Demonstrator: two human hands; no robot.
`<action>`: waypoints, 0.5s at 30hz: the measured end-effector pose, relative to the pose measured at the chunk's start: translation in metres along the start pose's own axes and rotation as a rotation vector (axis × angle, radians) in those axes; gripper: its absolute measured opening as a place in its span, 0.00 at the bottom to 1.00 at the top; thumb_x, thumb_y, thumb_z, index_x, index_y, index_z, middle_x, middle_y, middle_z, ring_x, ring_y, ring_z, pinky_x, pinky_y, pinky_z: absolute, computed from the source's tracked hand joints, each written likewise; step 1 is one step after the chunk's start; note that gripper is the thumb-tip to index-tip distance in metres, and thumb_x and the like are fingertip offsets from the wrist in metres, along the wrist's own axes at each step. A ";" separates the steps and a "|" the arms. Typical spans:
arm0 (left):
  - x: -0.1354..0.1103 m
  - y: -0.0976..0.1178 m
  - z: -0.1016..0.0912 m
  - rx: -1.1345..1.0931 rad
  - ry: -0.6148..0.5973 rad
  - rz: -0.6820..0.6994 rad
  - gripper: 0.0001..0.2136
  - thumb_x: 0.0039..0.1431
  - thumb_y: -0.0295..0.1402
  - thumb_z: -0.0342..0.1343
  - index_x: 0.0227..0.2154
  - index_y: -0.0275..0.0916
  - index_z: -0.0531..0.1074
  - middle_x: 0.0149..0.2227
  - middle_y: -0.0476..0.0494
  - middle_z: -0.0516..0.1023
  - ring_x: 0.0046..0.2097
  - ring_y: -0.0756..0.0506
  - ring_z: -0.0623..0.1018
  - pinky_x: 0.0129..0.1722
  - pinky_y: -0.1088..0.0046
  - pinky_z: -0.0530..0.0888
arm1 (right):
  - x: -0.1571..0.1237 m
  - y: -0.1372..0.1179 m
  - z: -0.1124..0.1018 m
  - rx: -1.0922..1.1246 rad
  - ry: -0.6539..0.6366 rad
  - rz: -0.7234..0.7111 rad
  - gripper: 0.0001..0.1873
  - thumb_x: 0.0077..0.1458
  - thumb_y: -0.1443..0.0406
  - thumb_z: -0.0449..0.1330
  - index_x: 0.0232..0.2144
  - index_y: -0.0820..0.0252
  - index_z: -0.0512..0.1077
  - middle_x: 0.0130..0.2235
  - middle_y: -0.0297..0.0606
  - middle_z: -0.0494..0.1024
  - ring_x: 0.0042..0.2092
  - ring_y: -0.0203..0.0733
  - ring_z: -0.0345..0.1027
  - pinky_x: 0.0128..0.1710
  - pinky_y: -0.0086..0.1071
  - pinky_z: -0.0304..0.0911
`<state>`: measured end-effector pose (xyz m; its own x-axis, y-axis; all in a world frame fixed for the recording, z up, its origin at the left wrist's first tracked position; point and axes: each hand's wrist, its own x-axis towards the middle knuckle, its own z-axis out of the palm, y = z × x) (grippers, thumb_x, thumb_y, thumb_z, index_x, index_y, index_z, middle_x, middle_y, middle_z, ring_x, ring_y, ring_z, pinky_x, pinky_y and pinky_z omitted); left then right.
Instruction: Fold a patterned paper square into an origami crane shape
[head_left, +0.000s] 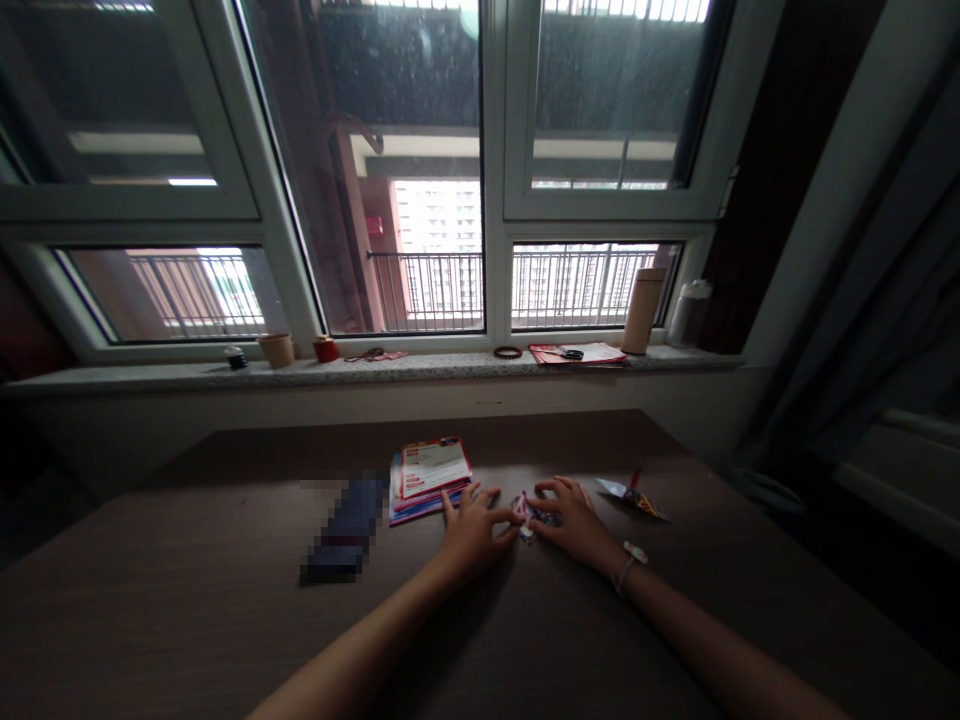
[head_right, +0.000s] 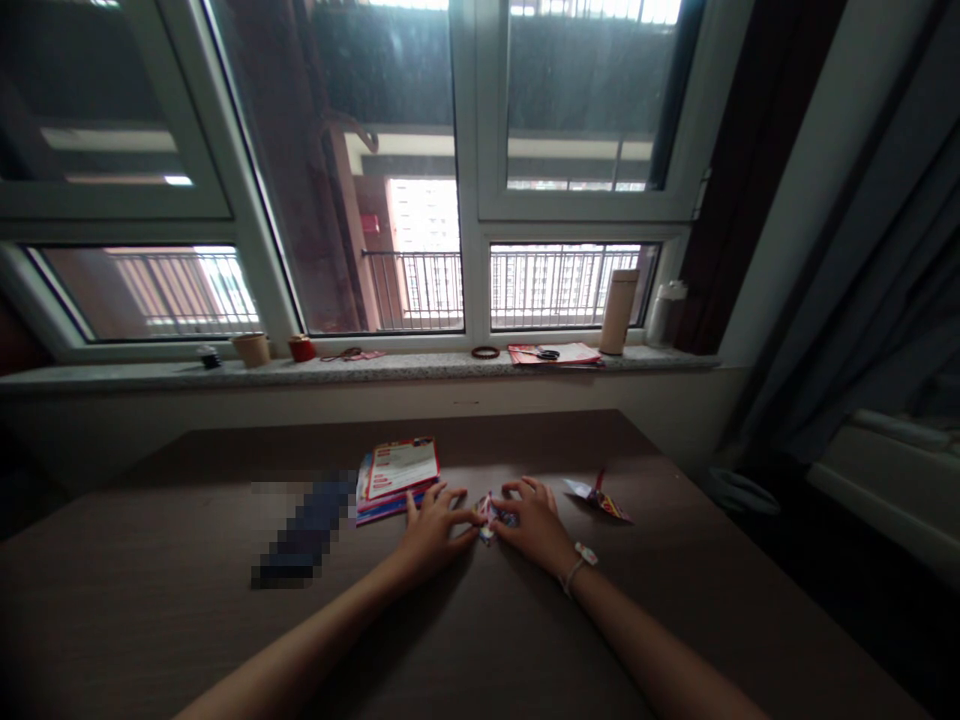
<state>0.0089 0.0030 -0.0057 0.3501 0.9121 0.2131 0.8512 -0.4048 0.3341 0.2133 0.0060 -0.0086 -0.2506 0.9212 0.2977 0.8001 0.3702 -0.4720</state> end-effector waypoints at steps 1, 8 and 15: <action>0.000 0.000 0.000 -0.001 -0.001 0.000 0.08 0.57 0.43 0.57 0.40 0.60 0.77 0.59 0.49 0.66 0.64 0.32 0.54 0.55 0.28 0.36 | 0.000 0.000 0.000 -0.004 -0.003 -0.002 0.17 0.52 0.53 0.61 0.45 0.42 0.76 0.53 0.35 0.70 0.59 0.52 0.53 0.60 0.46 0.47; 0.000 0.002 -0.002 0.014 -0.026 -0.007 0.09 0.58 0.43 0.57 0.40 0.60 0.76 0.59 0.51 0.65 0.64 0.33 0.54 0.55 0.29 0.36 | -0.001 -0.002 -0.001 -0.041 -0.017 -0.029 0.17 0.54 0.54 0.60 0.47 0.41 0.74 0.53 0.35 0.69 0.59 0.51 0.52 0.60 0.48 0.46; 0.001 0.000 0.000 0.015 -0.025 -0.006 0.09 0.57 0.43 0.57 0.41 0.61 0.76 0.59 0.51 0.66 0.64 0.33 0.54 0.55 0.29 0.36 | 0.001 -0.001 0.000 -0.041 -0.048 -0.009 0.18 0.53 0.55 0.60 0.47 0.40 0.74 0.53 0.36 0.69 0.59 0.51 0.53 0.61 0.49 0.46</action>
<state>0.0096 0.0041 -0.0050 0.3545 0.9160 0.1880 0.8590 -0.3985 0.3214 0.2121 0.0066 -0.0076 -0.2831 0.9229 0.2610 0.8191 0.3743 -0.4348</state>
